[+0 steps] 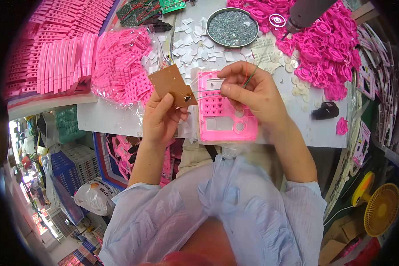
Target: Assembling electronic components into a pink toy house shell using a hand-held heat tool.
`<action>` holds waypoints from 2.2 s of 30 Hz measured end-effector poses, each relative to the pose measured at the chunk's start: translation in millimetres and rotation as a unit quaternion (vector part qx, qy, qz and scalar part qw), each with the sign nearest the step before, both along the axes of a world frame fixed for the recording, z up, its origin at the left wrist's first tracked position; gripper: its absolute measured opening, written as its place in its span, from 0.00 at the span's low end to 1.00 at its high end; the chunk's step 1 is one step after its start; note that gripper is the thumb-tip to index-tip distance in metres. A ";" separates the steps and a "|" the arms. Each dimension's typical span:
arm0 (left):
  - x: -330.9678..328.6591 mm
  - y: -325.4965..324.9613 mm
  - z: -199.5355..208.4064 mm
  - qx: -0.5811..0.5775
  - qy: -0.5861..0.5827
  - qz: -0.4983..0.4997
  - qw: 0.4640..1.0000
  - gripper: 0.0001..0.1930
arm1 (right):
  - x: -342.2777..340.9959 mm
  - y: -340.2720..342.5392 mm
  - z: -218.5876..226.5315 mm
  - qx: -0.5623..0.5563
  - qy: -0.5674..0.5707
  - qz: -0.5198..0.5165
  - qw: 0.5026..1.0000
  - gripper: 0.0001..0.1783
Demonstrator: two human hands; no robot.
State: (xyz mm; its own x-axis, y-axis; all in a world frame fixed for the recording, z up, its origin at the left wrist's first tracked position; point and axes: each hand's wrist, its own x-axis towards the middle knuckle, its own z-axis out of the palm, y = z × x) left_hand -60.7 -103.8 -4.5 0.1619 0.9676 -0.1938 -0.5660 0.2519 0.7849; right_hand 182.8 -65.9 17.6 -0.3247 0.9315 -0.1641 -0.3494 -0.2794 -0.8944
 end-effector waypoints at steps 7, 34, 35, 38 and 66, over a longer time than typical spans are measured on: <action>18.0 11.3 8.4 0.069 -0.153 -0.104 0.980 0.21 | -16.8 7.3 -13.8 -0.071 0.025 0.147 0.986 0.11; 36.3 -78.6 15.0 -0.015 0.135 -0.282 0.950 0.23 | 39.6 -46.5 26.4 0.139 -0.257 0.204 0.934 0.24; 35.3 -84.3 12.5 -0.102 0.028 -0.249 0.963 0.26 | 31.2 -36.0 21.5 0.128 -0.268 0.184 0.937 0.22; 18.5 -88.8 9.7 -0.111 0.034 -0.253 0.961 0.35 | 17.2 -9.2 1.3 0.164 -0.307 0.173 0.921 0.18; 7.9 -17.8 3.5 0.449 0.677 -0.203 0.547 0.31 | -16.2 -53.0 -15.7 0.441 -0.610 0.172 0.636 0.33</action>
